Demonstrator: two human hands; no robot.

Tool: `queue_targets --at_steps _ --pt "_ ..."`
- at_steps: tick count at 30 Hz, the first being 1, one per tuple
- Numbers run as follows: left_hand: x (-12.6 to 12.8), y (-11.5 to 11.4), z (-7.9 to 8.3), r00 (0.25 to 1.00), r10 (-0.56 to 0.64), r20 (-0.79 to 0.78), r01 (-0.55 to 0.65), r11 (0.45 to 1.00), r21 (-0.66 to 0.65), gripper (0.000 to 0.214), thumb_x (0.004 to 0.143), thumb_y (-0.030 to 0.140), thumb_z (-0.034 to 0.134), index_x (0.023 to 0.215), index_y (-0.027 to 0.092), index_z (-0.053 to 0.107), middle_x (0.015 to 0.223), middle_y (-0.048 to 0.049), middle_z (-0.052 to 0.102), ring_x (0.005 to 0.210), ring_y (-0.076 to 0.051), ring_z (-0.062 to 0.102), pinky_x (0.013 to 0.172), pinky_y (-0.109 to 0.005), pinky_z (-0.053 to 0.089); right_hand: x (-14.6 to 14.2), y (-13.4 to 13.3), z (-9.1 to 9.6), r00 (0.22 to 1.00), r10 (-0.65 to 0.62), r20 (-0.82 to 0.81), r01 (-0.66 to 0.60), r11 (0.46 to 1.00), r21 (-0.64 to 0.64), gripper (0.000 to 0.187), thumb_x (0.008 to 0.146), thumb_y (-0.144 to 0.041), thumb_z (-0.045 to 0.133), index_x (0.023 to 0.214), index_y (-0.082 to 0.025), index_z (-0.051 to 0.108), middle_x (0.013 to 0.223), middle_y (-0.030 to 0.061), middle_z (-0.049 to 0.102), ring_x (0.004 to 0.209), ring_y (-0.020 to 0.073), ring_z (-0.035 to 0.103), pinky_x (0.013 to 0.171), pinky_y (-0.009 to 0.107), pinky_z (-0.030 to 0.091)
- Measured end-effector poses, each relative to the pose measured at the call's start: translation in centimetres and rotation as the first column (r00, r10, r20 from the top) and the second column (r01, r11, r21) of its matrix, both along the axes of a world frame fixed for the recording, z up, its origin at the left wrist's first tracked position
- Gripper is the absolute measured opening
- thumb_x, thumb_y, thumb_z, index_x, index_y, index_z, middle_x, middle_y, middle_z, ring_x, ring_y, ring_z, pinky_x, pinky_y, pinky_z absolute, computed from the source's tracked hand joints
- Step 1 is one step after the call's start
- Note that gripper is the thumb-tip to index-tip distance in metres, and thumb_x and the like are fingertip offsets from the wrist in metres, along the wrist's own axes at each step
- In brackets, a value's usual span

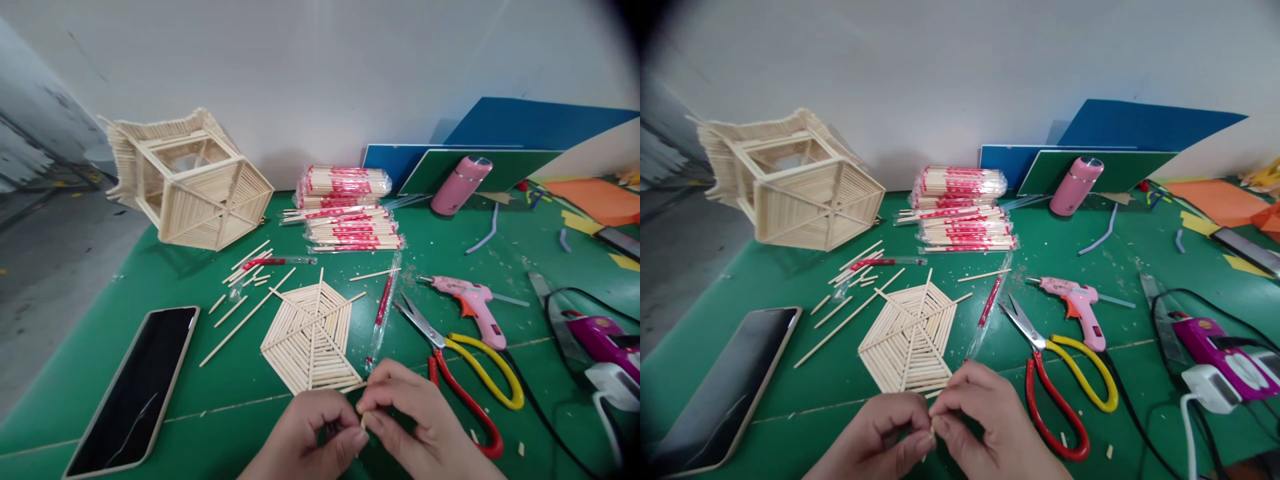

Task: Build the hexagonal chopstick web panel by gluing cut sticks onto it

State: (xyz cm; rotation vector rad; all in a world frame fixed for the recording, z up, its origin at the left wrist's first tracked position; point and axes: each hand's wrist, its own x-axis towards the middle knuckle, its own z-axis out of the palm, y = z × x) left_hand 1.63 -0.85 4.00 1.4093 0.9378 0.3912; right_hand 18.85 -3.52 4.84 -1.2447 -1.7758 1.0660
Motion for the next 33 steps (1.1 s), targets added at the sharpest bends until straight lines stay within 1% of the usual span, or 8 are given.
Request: queue_targets --at_steps 8,13,16,19,21,24,27,33 --pt "0.3 -0.5 -0.5 0.985 0.115 0.127 -0.082 0.968 -0.236 0.033 0.072 0.048 0.057 0.066 0.016 0.058 0.059 0.0017 0.044 0.055 -0.009 0.036 0.051 -0.020 0.029 0.2 0.1 0.2 0.997 -0.051 -0.052 0.052 0.998 0.018 0.011 0.080 -0.018 0.049 0.079 -0.019 0.060 0.073 0.0017 0.053 0.066 0.0110 0.053 0.058 0.020 0.044" --pt "0.3 -0.8 -0.5 0.988 0.109 0.113 -0.078 0.966 -0.248 0.034 0.073 0.048 0.056 0.064 0.015 0.056 0.055 0.0031 0.041 0.052 -0.008 0.034 0.049 -0.020 0.027 0.2 0.0 -0.2 0.998 -0.056 -0.027 0.057 0.998 0.026 0.010 0.081 -0.019 0.049 0.080 -0.020 0.060 0.075 0.0015 0.054 0.068 0.0114 0.055 0.059 0.021 0.045" --pt "0.0 -0.4 -0.2 0.992 0.114 0.048 -0.107 0.988 -0.115 0.031 0.076 0.042 0.053 0.061 0.016 0.054 0.054 0.0029 0.042 0.052 -0.008 0.035 0.049 -0.020 0.027 0.2 0.3 -0.5 0.996 -0.086 -0.027 0.087 0.995 0.038 0.013 0.081 -0.018 0.048 0.087 -0.021 0.059 0.079 0.0016 0.057 0.071 0.0116 0.057 0.063 0.020 0.046" --pt "-1.4 1.1 0.1 0.977 0.161 -0.137 -0.134 0.973 0.186 0.023 0.078 0.033 0.051 0.062 0.017 0.056 0.058 0.0004 0.050 0.055 -0.011 0.043 0.052 -0.021 0.032 0.4 0.8 -0.6 0.977 -0.213 0.010 0.212 0.976 0.057 0.017 0.082 -0.019 0.049 0.096 -0.024 0.057 0.086 0.0013 0.059 0.076 0.0115 0.058 0.066 0.018 0.048" --pt "-3.1 2.7 0.2 0.914 0.244 -0.324 -0.078 0.889 0.451 0.022 0.079 0.032 0.049 0.065 0.018 0.057 0.059 -0.0008 0.053 0.057 -0.013 0.047 0.056 -0.023 0.035 0.6 1.3 -0.7 0.960 -0.274 0.049 0.271 0.960 0.068 0.016 0.082 -0.022 0.050 0.097 -0.025 0.056 0.088 0.0010 0.060 0.078 0.0117 0.059 0.067 0.018 0.048" --pt "-5.8 5.2 0.1 0.726 0.429 -0.538 0.081 0.724 0.685 0.023 0.081 0.030 0.045 0.069 0.018 0.059 0.068 -0.0036 0.059 0.068 -0.017 0.052 0.066 -0.029 0.037 0.9 1.8 -1.0 0.951 -0.293 0.097 0.283 0.953 0.108 0.016 0.081 -0.024 0.052 0.096 -0.024 0.057 0.089 0.0020 0.061 0.078 0.0131 0.059 0.066 0.019 0.050" --pt "-7.6 6.9 -0.4 0.602 0.504 -0.619 0.177 0.672 0.719 0.024 0.081 0.027 0.043 0.067 0.016 0.059 0.069 -0.0057 0.061 0.067 -0.019 0.055 0.064 -0.031 0.037 1.0 2.2 -1.5 0.954 -0.264 0.144 0.241 0.958 0.158 0.016 0.081 -0.026 0.052 0.096 -0.022 0.058 0.089 0.0042 0.062 0.077 0.0151 0.060 0.065 0.021 0.052" --pt "-7.8 7.4 -1.4 0.574 0.510 -0.641 0.220 0.658 0.721 0.022 0.081 0.026 0.045 0.070 0.017 0.062 0.071 -0.0052 0.064 0.071 -0.020 0.057 0.063 -0.030 0.037 0.5 2.4 -2.0 0.953 -0.238 0.186 0.199 0.959 0.202 0.014 0.081 -0.026 0.051 0.092 -0.023 0.059 0.086 0.0037 0.063 0.077 0.0155 0.062 0.065 0.020 0.052"
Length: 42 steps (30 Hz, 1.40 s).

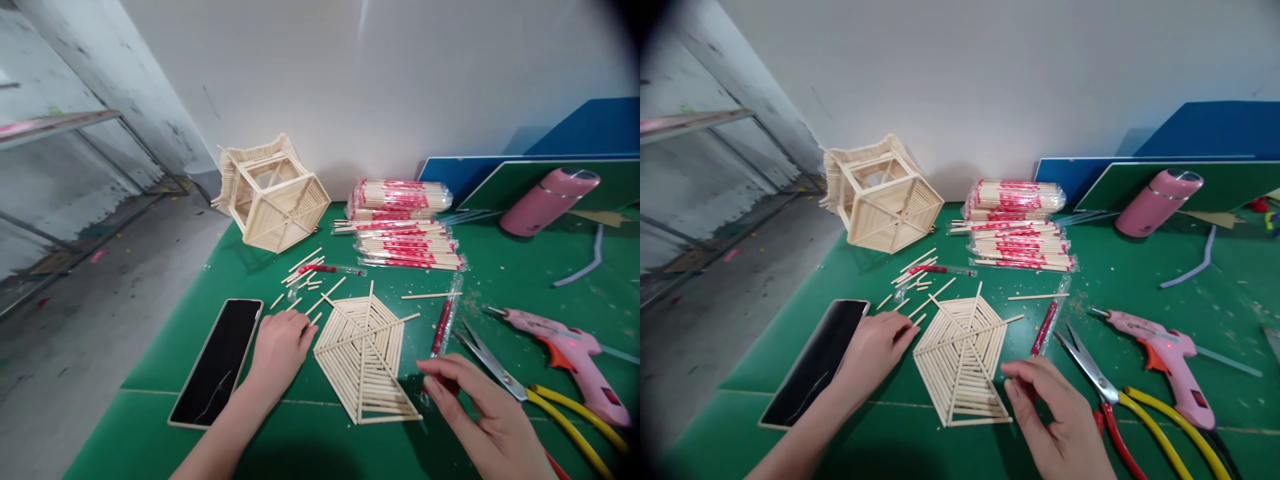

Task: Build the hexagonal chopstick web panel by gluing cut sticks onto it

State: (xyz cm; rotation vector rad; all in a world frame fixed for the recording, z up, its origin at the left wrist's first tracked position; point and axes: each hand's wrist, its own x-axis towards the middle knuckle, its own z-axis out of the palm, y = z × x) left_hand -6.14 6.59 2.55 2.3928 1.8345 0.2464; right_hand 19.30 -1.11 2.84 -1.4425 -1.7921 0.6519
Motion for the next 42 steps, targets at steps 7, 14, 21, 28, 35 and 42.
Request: queue_targets --at_steps 7,14,21,28,35,42 --pt "-2.6 2.2 1.3 0.993 0.113 -0.044 -0.108 0.988 0.111 0.027 0.085 0.026 0.039 0.083 0.015 0.063 0.083 -0.0088 0.063 0.080 -0.023 0.053 0.070 -0.034 0.035 -0.3 -0.4 -0.4 1.000 -0.008 0.002 0.008 1.000 0.024 0.014 0.081 -0.024 0.052 0.093 -0.023 0.058 0.087 0.0022 0.063 0.079 0.0137 0.062 0.065 0.017 0.051" --pt "-4.3 3.9 2.9 0.989 0.049 -0.140 -0.049 0.999 0.009 0.023 0.082 0.027 0.043 0.075 0.019 0.064 0.079 -0.0041 0.063 0.078 -0.020 0.052 0.068 -0.030 0.033 0.2 -0.9 -1.4 0.995 -0.090 0.040 0.087 0.993 0.083 0.015 0.080 -0.025 0.053 0.094 -0.023 0.058 0.088 0.0018 0.062 0.076 0.0130 0.062 0.065 0.016 0.051" --pt "-4.6 3.0 2.0 0.960 0.088 -0.267 -0.101 0.994 -0.035 0.025 0.080 0.022 0.040 0.071 0.017 0.063 0.074 -0.0068 0.062 0.076 -0.023 0.052 0.062 -0.031 0.030 0.5 -0.9 -1.7 0.995 -0.092 0.050 0.086 0.990 0.108 0.013 0.081 -0.025 0.053 0.093 -0.023 0.058 0.087 0.0013 0.062 0.075 0.0119 0.062 0.064 0.014 0.051" --pt "-5.2 3.5 2.0 0.953 0.116 -0.279 -0.125 0.992 -0.014 0.025 0.081 0.022 0.039 0.075 0.018 0.063 0.077 -0.0063 0.062 0.079 -0.024 0.053 0.063 -0.032 0.032 0.2 -1.1 -1.9 0.996 -0.083 0.042 0.079 0.993 0.087 0.014 0.081 -0.027 0.052 0.093 -0.023 0.058 0.087 0.0014 0.062 0.075 0.0117 0.063 0.063 0.013 0.051" --pt "-4.1 5.8 1.3 0.968 0.089 -0.235 -0.088 0.996 0.013 0.024 0.081 0.023 0.040 0.081 0.017 0.064 0.081 -0.0074 0.062 0.082 -0.023 0.053 0.064 -0.031 0.033 0.4 -1.2 -2.2 0.997 -0.065 0.042 0.061 0.995 0.084 0.016 0.081 -0.027 0.052 0.096 -0.024 0.057 0.087 0.0016 0.062 0.076 0.0111 0.063 0.063 0.011 0.051" --pt "-2.7 6.3 1.9 0.980 -0.032 -0.197 0.032 0.999 -0.006 0.023 0.081 0.027 0.041 0.077 0.018 0.062 0.078 -0.0040 0.062 0.077 -0.019 0.052 0.065 -0.028 0.033 0.4 -1.4 -2.4 0.997 -0.065 0.029 0.063 0.995 0.075 0.015 0.081 -0.026 0.052 0.096 -0.024 0.057 0.087 0.0020 0.062 0.076 0.0116 0.063 0.063 0.012 0.051"
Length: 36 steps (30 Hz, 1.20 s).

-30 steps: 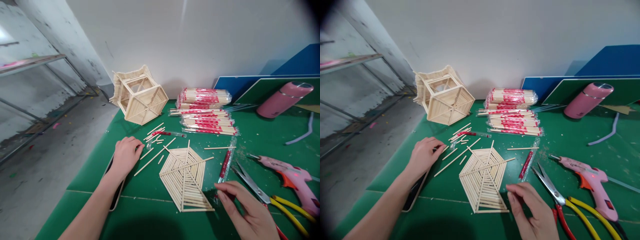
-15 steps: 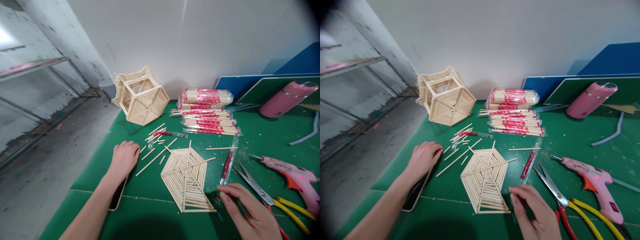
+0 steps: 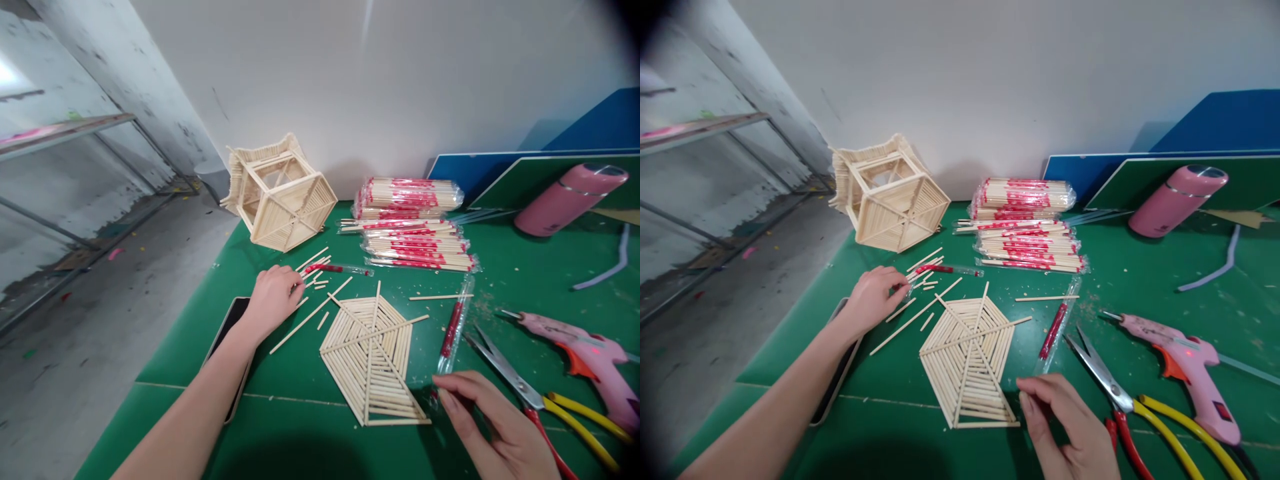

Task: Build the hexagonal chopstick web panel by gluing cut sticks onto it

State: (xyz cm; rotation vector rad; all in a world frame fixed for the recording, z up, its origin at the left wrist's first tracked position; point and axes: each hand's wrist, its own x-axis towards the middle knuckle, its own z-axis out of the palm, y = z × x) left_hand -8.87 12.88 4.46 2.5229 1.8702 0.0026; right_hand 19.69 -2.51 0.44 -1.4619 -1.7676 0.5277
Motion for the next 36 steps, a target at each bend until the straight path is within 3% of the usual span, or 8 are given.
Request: queue_targets --at_steps 3,10,20,28,32,36 --pt "0.3 -0.8 0.0 0.998 -0.051 -0.023 0.050 0.998 -0.041 0.020 0.078 0.027 0.045 0.072 0.018 0.062 0.072 -0.0034 0.061 0.073 -0.019 0.052 0.062 -0.029 0.032 -0.2 0.0 0.1 1.000 -0.001 -0.017 0.001 1.000 -0.015 0.015 0.081 -0.025 0.052 0.095 -0.024 0.057 0.088 0.0019 0.062 0.077 0.0121 0.063 0.063 0.013 0.052" --pt "0.3 -1.4 -0.6 0.995 -0.047 -0.093 0.041 0.997 -0.066 0.022 0.076 0.020 0.043 0.063 0.016 0.059 0.070 -0.0071 0.061 0.072 -0.021 0.052 0.060 -0.030 0.029 -0.3 -0.2 0.3 0.999 -0.003 -0.041 0.002 1.000 -0.025 0.013 0.081 -0.025 0.052 0.093 -0.025 0.058 0.088 0.0008 0.062 0.078 0.0119 0.062 0.066 0.015 0.051" --pt "1.8 0.9 -0.3 0.996 -0.015 -0.090 0.017 1.000 0.014 0.026 0.082 0.024 0.037 0.079 0.018 0.063 0.081 -0.0072 0.062 0.081 -0.022 0.052 0.066 -0.032 0.030 -0.4 -0.4 0.6 0.998 -0.009 -0.068 0.007 1.000 -0.030 0.013 0.081 -0.023 0.052 0.092 -0.024 0.058 0.087 0.0007 0.062 0.078 0.0118 0.062 0.065 0.015 0.051" --pt "2.0 2.2 -1.0 0.993 -0.024 -0.113 0.022 1.000 -0.020 0.020 0.073 0.020 0.042 0.066 0.017 0.061 0.077 -0.0083 0.063 0.081 -0.025 0.053 0.069 -0.036 0.032 -0.4 -0.6 1.2 0.991 -0.041 -0.128 0.027 0.993 -0.111 0.013 0.082 -0.023 0.051 0.091 -0.022 0.059 0.085 0.0035 0.061 0.077 0.0150 0.060 0.066 0.023 0.050" --pt "2.0 2.7 -1.1 0.996 0.038 -0.076 -0.038 0.999 0.000 0.015 0.068 0.021 0.046 0.062 0.014 0.057 0.076 -0.0105 0.062 0.081 -0.028 0.055 0.072 -0.040 0.033 -0.3 -0.7 1.6 0.983 -0.047 -0.176 0.021 0.989 -0.149 0.013 0.082 -0.022 0.049 0.091 -0.021 0.059 0.084 0.0040 0.059 0.075 0.0150 0.058 0.064 0.026 0.048" --pt "1.9 1.8 0.7 0.988 0.152 0.034 -0.155 0.983 0.094 0.019 0.072 0.024 0.043 0.073 0.012 0.057 0.074 -0.0069 0.059 0.078 -0.024 0.055 0.072 -0.036 0.036 0.0 -0.9 1.6 0.982 -0.078 -0.173 0.054 0.989 -0.140 0.013 0.081 -0.021 0.050 0.091 -0.022 0.059 0.082 0.0024 0.058 0.071 0.0137 0.056 0.062 0.025 0.046"
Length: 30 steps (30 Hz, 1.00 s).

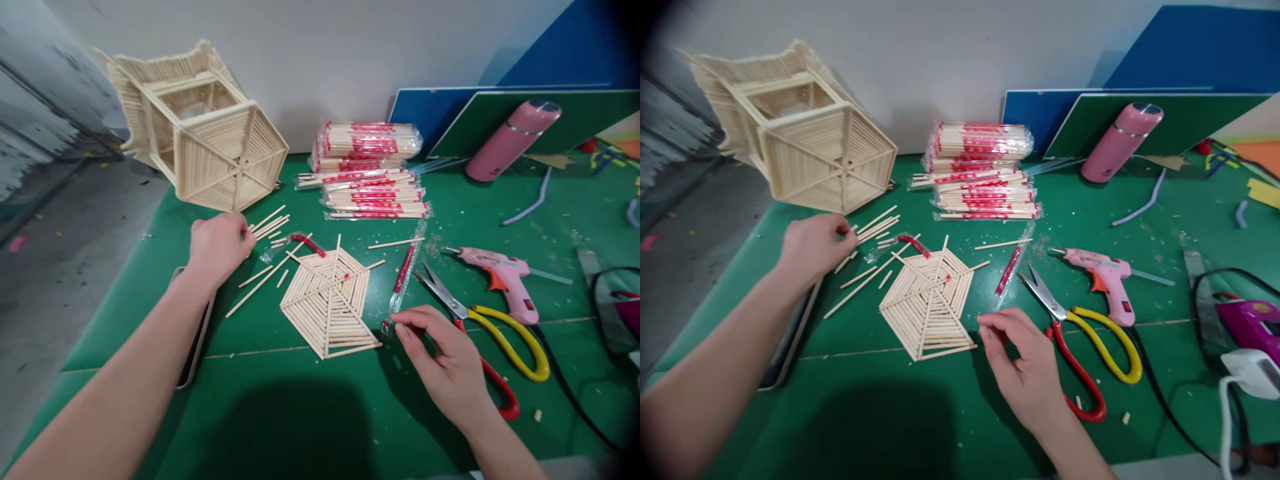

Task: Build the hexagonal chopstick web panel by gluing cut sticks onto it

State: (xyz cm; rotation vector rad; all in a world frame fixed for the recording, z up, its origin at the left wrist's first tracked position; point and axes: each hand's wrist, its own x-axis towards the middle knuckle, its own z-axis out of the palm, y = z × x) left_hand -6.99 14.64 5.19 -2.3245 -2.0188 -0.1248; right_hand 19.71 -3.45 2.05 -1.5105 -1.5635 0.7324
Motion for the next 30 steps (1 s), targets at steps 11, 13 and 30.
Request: queue_targets --at_steps 11,13,30 --pt "6.4 -14.1 0.0 0.632 -0.025 0.775 0.454 0.822 -0.344 0.011 0.074 0.020 0.049 0.069 0.018 0.059 0.058 0.0028 0.056 0.053 -0.009 0.048 0.051 -0.018 0.040 -2.2 -1.0 0.6 0.964 0.240 -0.116 -0.242 0.970 -0.002 0.026 0.082 -0.018 0.049 0.107 -0.023 0.056 0.083 0.0032 0.057 0.073 0.0130 0.055 0.064 0.025 0.048" --pt "7.1 -15.4 -1.0 0.529 0.113 0.841 0.494 0.765 -0.414 0.013 0.076 0.021 0.049 0.070 0.017 0.060 0.062 0.0006 0.057 0.057 -0.010 0.049 0.052 -0.019 0.040 -2.5 -1.3 0.2 0.954 0.280 -0.112 -0.283 0.959 -0.012 0.023 0.082 -0.017 0.050 0.100 -0.024 0.061 0.084 0.0035 0.060 0.076 0.0133 0.057 0.066 0.025 0.049" --pt "6.2 -17.0 -1.3 0.526 -0.101 0.845 0.378 0.917 -0.125 0.016 0.076 0.019 0.053 0.091 0.023 0.060 0.086 -0.0047 0.060 0.078 -0.016 0.057 0.069 -0.026 0.046 -2.4 -2.0 -0.1 0.970 0.244 -0.009 -0.244 0.969 -0.028 0.013 0.081 -0.016 0.050 0.086 -0.020 0.060 0.080 0.0033 0.061 0.075 0.0143 0.056 0.066 0.026 0.047"
